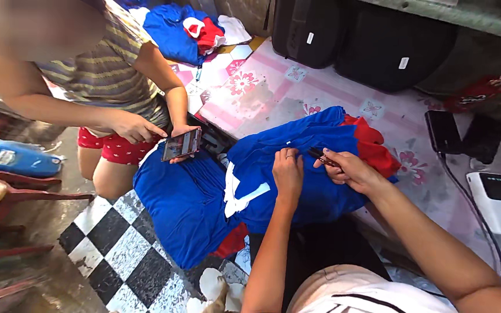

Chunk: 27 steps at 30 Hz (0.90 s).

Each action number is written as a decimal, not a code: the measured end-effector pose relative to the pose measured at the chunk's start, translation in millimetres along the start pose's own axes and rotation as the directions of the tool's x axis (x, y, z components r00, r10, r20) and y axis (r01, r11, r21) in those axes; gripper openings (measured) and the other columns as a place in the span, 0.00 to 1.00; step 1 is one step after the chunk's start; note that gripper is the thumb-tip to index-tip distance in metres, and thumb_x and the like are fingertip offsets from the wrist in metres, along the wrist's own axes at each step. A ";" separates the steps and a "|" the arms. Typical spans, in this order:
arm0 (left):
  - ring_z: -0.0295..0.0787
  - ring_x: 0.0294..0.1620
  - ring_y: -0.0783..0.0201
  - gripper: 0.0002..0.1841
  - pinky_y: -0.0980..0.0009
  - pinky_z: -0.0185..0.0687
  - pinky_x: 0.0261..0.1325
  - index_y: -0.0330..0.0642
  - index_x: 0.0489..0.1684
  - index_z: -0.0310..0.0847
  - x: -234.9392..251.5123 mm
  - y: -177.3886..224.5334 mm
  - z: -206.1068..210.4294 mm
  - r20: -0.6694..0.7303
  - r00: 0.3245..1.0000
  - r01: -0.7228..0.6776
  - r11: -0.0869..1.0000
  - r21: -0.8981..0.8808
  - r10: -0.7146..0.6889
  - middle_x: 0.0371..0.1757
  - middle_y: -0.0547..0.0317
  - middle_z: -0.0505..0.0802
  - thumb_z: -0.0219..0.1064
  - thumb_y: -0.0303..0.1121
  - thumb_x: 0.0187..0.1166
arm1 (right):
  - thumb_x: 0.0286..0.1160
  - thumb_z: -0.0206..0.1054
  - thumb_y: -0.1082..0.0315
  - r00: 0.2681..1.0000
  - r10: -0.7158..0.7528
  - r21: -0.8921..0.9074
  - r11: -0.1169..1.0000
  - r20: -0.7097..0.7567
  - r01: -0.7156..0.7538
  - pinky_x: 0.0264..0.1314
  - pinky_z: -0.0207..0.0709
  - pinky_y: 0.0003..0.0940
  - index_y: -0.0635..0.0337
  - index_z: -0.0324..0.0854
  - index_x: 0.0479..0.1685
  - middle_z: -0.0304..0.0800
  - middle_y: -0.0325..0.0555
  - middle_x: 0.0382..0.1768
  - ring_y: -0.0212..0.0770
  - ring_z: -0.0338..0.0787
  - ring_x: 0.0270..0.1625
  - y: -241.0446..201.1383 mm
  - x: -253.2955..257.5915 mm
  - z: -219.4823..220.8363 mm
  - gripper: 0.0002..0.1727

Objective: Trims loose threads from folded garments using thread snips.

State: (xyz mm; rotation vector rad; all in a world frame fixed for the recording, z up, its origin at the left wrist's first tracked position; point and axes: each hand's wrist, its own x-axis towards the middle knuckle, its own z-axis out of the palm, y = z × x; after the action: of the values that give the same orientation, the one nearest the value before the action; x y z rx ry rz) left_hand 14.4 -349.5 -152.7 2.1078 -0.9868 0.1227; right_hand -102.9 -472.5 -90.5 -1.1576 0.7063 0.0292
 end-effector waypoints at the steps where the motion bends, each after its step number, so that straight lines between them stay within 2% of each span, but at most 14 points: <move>1: 0.92 0.52 0.43 0.08 0.51 0.88 0.53 0.31 0.43 0.92 0.6 -0.4 2.8 -0.008 1.000 -0.026 0.999 0.029 0.027 0.48 0.41 0.94 0.70 0.27 0.76 | 0.97 0.41 0.54 1.000 -0.002 0.007 1.000 -0.004 0.002 0.13 0.52 0.14 0.59 0.84 0.41 0.60 0.24 0.11 0.19 0.56 0.09 0.9 1.8 1.3 0.27; 3: 0.92 0.51 0.43 0.07 0.52 0.88 0.52 0.32 0.38 0.93 1.5 -2.4 7.4 -0.032 0.999 -0.041 0.998 0.044 0.043 0.47 0.43 0.94 0.69 0.25 0.77 | 0.97 0.41 0.54 1.000 0.002 0.015 1.000 -0.017 -0.001 0.12 0.52 0.14 0.59 0.83 0.41 0.59 0.24 0.11 0.20 0.56 0.09 2.6 5.3 2.8 0.27; 7: 0.93 0.49 0.48 0.05 0.56 0.89 0.52 0.28 0.34 0.89 -1.3 -11.1 0.3 -0.056 0.998 0.017 0.990 -0.140 -0.025 0.47 0.41 0.94 0.69 0.23 0.74 | 0.97 0.42 0.53 1.000 0.025 0.006 1.000 -0.018 -0.025 0.12 0.51 0.14 0.59 0.83 0.41 0.59 0.24 0.11 0.19 0.56 0.09 2.1 2.9 3.0 0.27; 9: 0.92 0.45 0.54 0.05 0.64 0.89 0.50 0.27 0.35 0.88 -4.8 -14.3 -5.6 -0.053 0.997 0.048 0.970 -0.240 -0.062 0.50 0.39 0.92 0.68 0.21 0.74 | 0.97 0.42 0.53 0.998 0.064 -0.034 0.997 0.009 -0.063 0.12 0.52 0.15 0.58 0.83 0.41 0.59 0.24 0.11 0.20 0.56 0.09 2.2 1.8 6.6 0.26; 11: 0.91 0.47 0.55 0.05 0.66 0.88 0.52 0.25 0.36 0.87 -7.5 -15.8 -8.7 -0.039 0.996 0.068 0.954 -0.292 -0.083 0.53 0.37 0.89 0.67 0.20 0.75 | 0.97 0.42 0.53 0.995 0.097 -0.068 0.993 0.028 -0.095 0.13 0.52 0.15 0.57 0.82 0.40 0.59 0.24 0.11 0.20 0.56 0.09 2.9 4.6 13.2 0.26; 17: 0.87 0.49 0.59 0.05 0.73 0.85 0.53 0.26 0.33 0.86 -11.4 -18.7 -6.5 -0.064 0.996 0.039 0.932 -0.360 -0.066 0.51 0.40 0.86 0.66 0.21 0.75 | 0.97 0.43 0.53 0.989 0.138 -0.053 0.989 0.055 -0.135 0.12 0.50 0.16 0.57 0.82 0.38 0.58 0.24 0.10 0.20 0.54 0.09 2.9 18.6 24.4 0.26; 27: 0.87 0.48 0.60 0.05 0.74 0.85 0.52 0.25 0.32 0.85 -14.0 -18.9 -5.7 -0.087 0.995 0.014 0.937 -0.348 -0.047 0.51 0.39 0.86 0.64 0.20 0.74 | 0.96 0.47 0.57 0.995 0.101 -0.055 0.993 0.020 -0.100 0.12 0.49 0.16 0.57 0.82 0.37 0.58 0.24 0.10 0.20 0.54 0.09 6.3 20.0 26.6 0.22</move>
State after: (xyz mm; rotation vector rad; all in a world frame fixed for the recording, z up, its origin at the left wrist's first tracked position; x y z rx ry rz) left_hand 18.9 -329.7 -166.0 1.7754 -0.8498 0.0282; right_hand -76.4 -454.0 -100.5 -1.1703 0.7474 0.1469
